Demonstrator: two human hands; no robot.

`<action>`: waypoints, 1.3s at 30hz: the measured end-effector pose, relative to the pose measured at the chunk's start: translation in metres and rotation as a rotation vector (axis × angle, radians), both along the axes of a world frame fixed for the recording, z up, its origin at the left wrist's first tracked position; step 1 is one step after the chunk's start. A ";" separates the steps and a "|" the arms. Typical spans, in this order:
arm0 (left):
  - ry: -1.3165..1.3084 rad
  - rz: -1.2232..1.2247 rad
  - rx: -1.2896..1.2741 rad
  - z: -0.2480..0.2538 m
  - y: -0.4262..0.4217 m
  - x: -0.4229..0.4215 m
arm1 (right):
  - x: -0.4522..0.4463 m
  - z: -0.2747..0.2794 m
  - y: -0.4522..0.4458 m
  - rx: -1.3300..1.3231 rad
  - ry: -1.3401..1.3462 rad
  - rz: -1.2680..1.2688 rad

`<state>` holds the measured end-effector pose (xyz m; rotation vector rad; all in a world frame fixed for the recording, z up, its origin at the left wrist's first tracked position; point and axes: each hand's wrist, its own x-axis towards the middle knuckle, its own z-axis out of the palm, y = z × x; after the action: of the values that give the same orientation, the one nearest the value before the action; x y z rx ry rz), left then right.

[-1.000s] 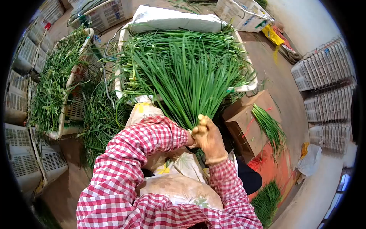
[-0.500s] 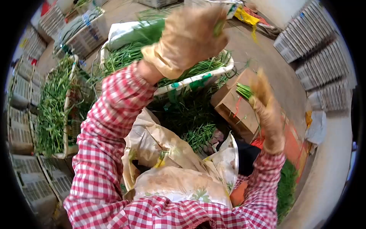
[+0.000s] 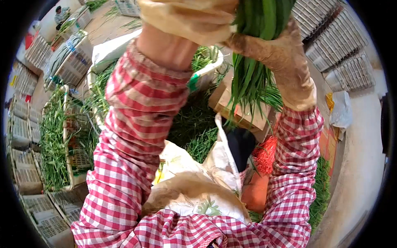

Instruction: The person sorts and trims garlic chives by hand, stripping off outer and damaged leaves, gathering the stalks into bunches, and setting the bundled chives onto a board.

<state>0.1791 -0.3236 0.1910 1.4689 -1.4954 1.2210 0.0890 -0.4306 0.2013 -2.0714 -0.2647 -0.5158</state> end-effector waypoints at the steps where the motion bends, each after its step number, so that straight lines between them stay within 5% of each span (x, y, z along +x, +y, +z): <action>1: 0.002 -0.029 -0.004 -0.003 -0.011 0.000 | -0.006 -0.001 -0.013 -0.123 -0.073 -0.053; 8: 0.319 -0.449 -0.066 -0.044 -0.076 0.035 | -0.044 -0.047 -0.128 -0.627 -0.300 -0.300; 11: 1.340 -0.864 -0.149 -0.098 -0.074 0.038 | -0.057 -0.090 -0.166 -0.820 0.163 -0.538; 13: 1.722 -0.731 0.089 -0.161 -0.063 0.043 | -0.051 -0.121 -0.189 -0.851 0.409 -0.629; 17: 1.472 -0.633 0.456 -0.319 -0.075 -0.001 | -0.027 -0.183 -0.231 -1.037 0.514 -0.622; 18: 0.968 -0.414 0.626 -0.332 -0.079 -0.009 | -0.022 -0.193 -0.240 -1.052 0.439 -0.578; 22: 0.572 -0.060 1.030 -0.345 -0.105 -0.043 | -0.005 -0.218 -0.240 -1.057 0.534 -0.523; 24: 0.561 -0.005 1.077 -0.365 -0.111 -0.045 | 0.012 -0.249 -0.246 -0.844 0.777 -0.406; 26: 0.538 0.033 1.070 -0.368 -0.112 -0.044 | 0.020 -0.274 -0.237 -1.202 0.878 -0.344; 32: 0.527 0.006 1.071 -0.372 -0.112 -0.041 | 0.025 -0.288 -0.251 -1.012 1.039 -0.243; 39: 0.500 0.040 1.063 -0.373 -0.112 -0.042 | 0.010 -0.325 -0.246 -0.848 0.884 -0.417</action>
<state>0.1375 -0.4352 -0.1818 2.2311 -1.8077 -0.0703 0.0992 -0.6766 -0.1232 -2.9620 0.5815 0.3993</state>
